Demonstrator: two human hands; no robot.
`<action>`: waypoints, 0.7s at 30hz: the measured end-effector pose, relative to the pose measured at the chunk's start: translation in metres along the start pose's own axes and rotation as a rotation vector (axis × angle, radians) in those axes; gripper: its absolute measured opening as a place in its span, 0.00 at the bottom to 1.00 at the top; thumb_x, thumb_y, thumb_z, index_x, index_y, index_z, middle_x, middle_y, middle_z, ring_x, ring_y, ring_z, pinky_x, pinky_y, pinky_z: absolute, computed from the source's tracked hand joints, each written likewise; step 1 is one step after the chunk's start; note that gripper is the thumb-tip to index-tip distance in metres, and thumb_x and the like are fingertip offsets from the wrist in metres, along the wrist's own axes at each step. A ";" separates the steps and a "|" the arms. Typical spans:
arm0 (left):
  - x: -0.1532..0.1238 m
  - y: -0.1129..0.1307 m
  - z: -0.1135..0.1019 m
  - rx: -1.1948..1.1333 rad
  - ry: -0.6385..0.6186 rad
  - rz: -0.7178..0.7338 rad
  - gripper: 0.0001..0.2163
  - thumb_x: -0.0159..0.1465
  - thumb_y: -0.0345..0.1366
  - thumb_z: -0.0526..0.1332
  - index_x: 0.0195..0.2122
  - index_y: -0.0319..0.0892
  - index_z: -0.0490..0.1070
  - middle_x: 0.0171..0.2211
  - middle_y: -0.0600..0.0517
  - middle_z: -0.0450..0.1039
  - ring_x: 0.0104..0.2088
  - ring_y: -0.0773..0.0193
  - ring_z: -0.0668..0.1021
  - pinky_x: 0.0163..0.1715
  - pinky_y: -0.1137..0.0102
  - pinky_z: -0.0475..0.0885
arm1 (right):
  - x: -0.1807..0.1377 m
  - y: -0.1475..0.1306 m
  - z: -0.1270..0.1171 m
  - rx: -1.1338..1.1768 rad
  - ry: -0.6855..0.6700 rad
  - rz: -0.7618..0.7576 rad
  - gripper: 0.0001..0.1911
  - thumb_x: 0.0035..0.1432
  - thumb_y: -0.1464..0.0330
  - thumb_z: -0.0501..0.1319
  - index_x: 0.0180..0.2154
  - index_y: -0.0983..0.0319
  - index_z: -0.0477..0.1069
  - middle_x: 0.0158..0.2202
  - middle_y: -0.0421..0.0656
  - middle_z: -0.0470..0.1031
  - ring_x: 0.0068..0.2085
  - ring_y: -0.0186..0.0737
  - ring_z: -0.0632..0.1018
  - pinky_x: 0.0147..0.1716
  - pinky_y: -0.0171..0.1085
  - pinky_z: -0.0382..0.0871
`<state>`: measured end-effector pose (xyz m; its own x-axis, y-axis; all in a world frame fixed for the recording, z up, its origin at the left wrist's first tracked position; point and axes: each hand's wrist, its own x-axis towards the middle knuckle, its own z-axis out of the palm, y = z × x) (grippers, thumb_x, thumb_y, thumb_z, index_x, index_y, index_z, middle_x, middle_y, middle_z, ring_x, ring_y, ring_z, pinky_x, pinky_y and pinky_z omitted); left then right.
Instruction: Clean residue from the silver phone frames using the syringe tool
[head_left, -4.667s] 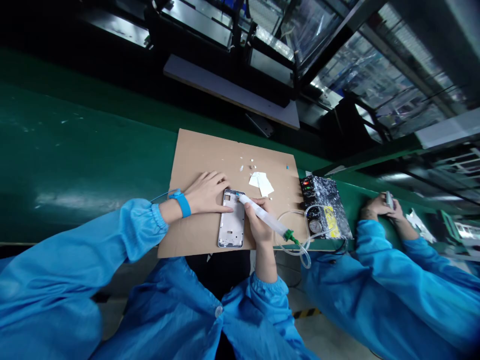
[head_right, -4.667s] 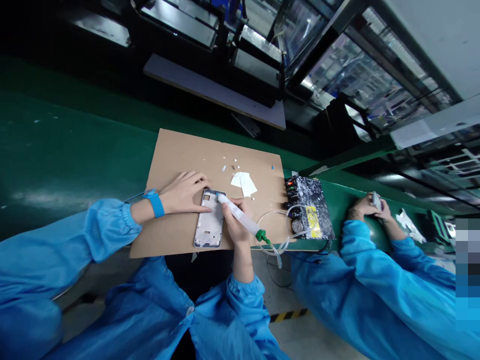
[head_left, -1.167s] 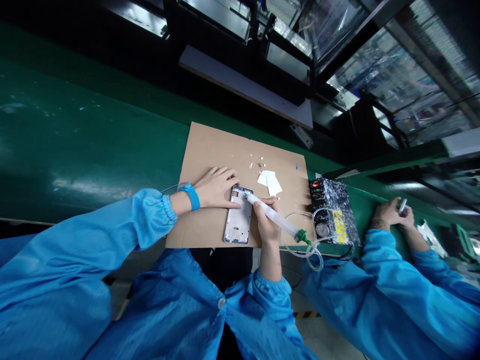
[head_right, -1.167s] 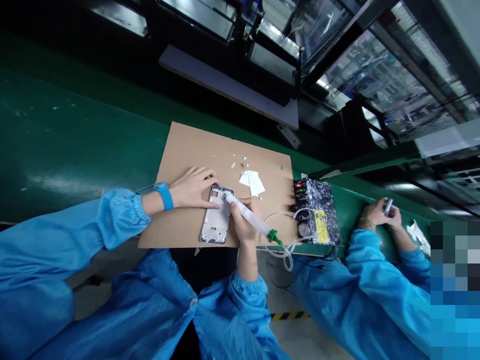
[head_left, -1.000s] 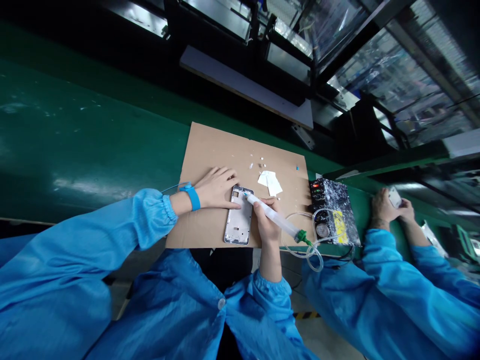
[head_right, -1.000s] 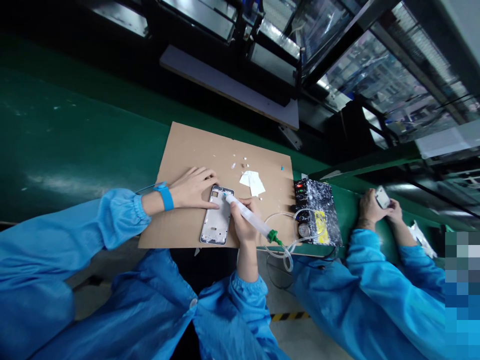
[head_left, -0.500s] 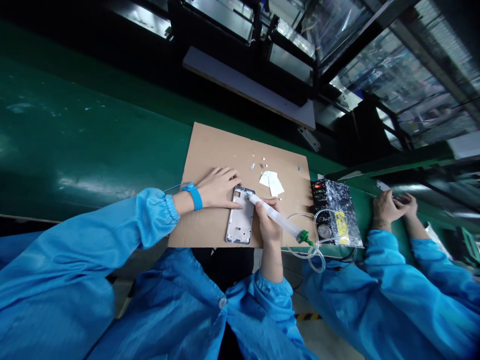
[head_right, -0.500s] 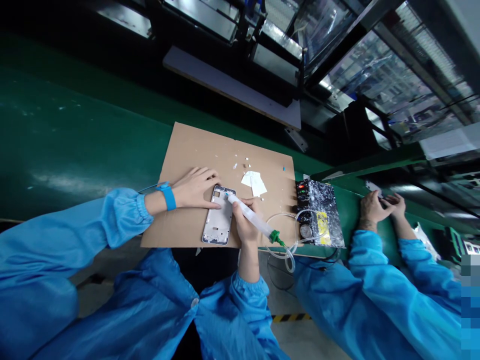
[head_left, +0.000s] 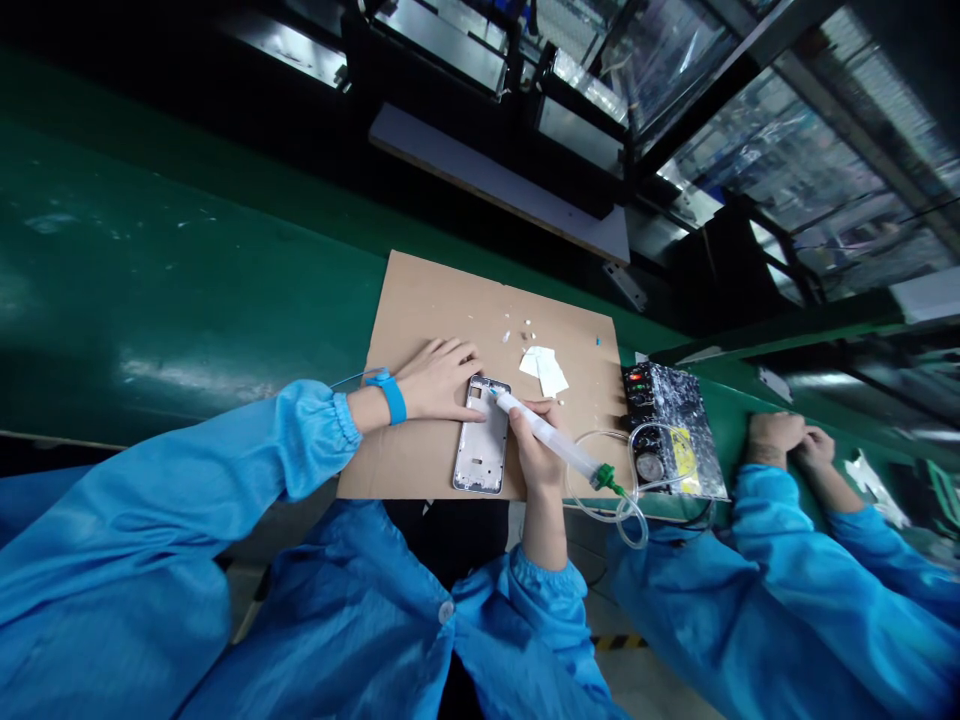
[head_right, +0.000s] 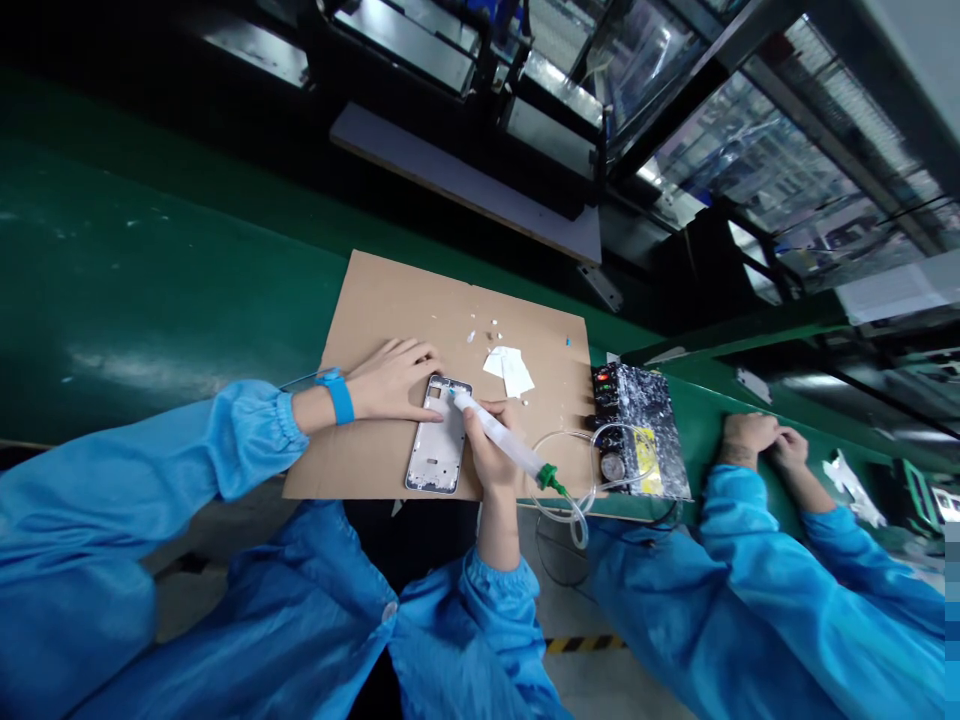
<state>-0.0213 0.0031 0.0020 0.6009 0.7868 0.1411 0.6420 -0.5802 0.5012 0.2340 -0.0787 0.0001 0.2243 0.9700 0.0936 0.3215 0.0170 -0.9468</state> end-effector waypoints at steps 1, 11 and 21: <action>0.000 0.000 0.000 0.002 -0.005 -0.002 0.30 0.71 0.65 0.75 0.59 0.45 0.81 0.63 0.41 0.80 0.62 0.40 0.78 0.66 0.49 0.71 | 0.000 0.000 0.000 0.003 0.000 0.000 0.29 0.63 0.39 0.81 0.39 0.57 0.80 0.40 0.51 0.91 0.39 0.50 0.88 0.39 0.44 0.84; 0.000 0.000 0.000 0.003 -0.004 -0.001 0.31 0.70 0.65 0.75 0.59 0.44 0.82 0.63 0.40 0.80 0.62 0.40 0.78 0.66 0.49 0.70 | 0.000 0.006 0.000 -0.050 -0.003 -0.025 0.29 0.65 0.38 0.79 0.41 0.56 0.81 0.40 0.49 0.90 0.39 0.49 0.88 0.39 0.45 0.84; 0.000 0.001 0.000 -0.004 -0.010 -0.011 0.30 0.70 0.63 0.77 0.59 0.44 0.82 0.63 0.41 0.80 0.62 0.40 0.79 0.66 0.49 0.71 | 0.000 0.007 0.001 -0.061 0.004 -0.011 0.31 0.63 0.36 0.78 0.42 0.55 0.80 0.42 0.51 0.91 0.41 0.51 0.89 0.41 0.47 0.86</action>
<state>-0.0211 0.0028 0.0025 0.5989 0.7907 0.1270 0.6463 -0.5708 0.5064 0.2356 -0.0780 -0.0065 0.2244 0.9688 0.1056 0.3798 0.0128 -0.9250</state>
